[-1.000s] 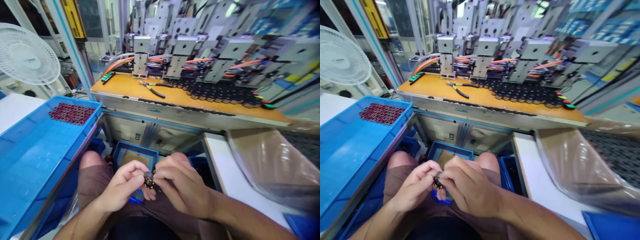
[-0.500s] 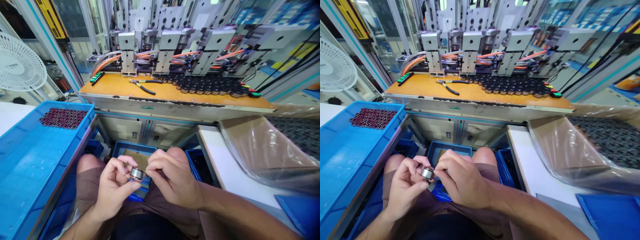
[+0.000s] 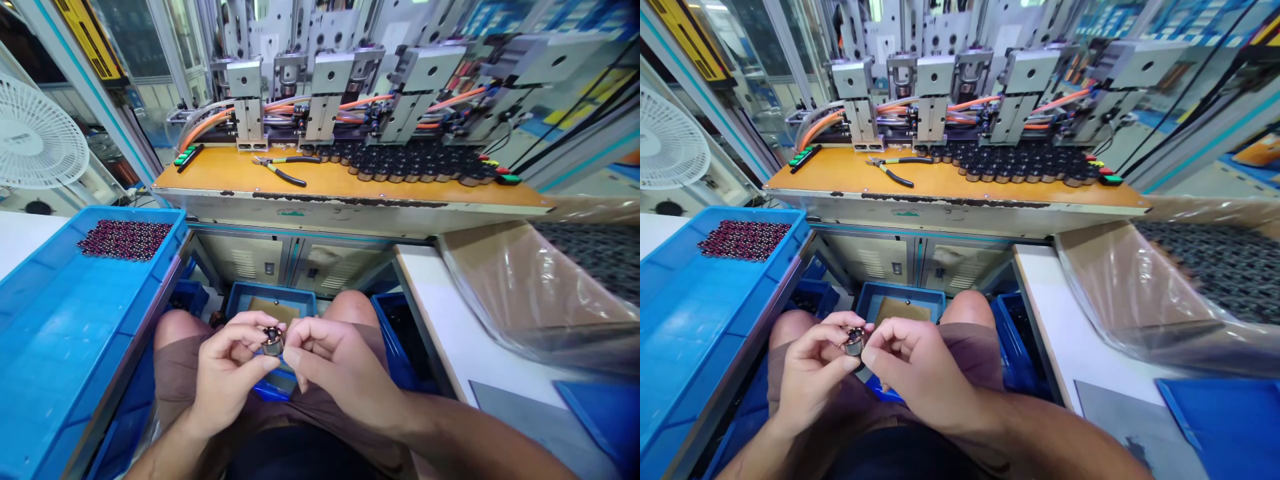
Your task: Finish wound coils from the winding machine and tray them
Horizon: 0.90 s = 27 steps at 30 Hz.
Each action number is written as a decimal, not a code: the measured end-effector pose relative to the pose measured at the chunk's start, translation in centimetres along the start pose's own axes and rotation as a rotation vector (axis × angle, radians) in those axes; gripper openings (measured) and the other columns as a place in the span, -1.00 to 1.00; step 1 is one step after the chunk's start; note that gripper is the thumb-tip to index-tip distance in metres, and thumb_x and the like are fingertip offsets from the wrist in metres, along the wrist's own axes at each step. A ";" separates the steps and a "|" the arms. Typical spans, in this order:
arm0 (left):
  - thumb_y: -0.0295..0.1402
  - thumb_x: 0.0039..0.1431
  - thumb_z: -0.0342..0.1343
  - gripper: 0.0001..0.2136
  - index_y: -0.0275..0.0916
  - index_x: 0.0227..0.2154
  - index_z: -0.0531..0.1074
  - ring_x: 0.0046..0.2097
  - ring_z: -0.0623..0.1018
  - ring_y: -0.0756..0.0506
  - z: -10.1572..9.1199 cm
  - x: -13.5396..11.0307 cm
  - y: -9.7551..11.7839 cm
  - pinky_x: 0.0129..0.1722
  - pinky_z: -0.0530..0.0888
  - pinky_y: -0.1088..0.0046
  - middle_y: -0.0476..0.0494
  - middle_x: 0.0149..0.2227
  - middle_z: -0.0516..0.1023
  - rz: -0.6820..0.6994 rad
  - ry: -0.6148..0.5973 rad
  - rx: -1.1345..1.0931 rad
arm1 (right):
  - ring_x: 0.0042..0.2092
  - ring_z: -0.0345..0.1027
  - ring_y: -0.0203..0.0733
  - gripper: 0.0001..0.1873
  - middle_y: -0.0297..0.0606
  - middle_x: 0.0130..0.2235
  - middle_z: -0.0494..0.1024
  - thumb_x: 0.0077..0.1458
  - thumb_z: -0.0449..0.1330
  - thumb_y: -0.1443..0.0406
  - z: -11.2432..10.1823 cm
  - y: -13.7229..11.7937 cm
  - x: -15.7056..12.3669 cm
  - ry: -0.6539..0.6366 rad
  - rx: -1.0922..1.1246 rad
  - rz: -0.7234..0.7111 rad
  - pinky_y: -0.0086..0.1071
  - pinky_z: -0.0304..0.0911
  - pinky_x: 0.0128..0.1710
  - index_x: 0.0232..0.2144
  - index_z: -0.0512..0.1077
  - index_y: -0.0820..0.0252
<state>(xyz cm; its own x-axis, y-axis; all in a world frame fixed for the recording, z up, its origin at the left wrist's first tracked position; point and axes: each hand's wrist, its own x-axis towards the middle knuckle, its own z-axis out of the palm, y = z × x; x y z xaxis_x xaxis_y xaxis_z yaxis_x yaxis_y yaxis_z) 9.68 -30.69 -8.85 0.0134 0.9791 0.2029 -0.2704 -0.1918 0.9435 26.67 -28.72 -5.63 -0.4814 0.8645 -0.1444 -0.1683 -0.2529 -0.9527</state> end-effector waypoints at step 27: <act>-0.33 0.24 0.17 -0.88 -0.10 -0.25 0.62 -0.01 0.62 -0.11 -1.2 1.0 -2.7 0.00 0.54 0.33 -0.12 -0.09 0.67 -0.031 0.272 0.108 | -0.40 0.36 -0.31 -0.82 -0.31 -0.39 0.51 0.02 0.30 0.40 -1.7 2.6 1.7 0.275 -0.651 -0.818 -0.45 0.33 -0.41 -0.27 0.45 0.18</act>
<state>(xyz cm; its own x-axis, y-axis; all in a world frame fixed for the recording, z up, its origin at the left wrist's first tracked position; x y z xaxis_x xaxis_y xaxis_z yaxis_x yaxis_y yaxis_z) 9.25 -29.13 -11.56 -0.2422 0.9640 0.1093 -0.1701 -0.1531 0.9735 26.89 -27.18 -8.81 -0.2069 0.7551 0.6220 0.1773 0.6542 -0.7352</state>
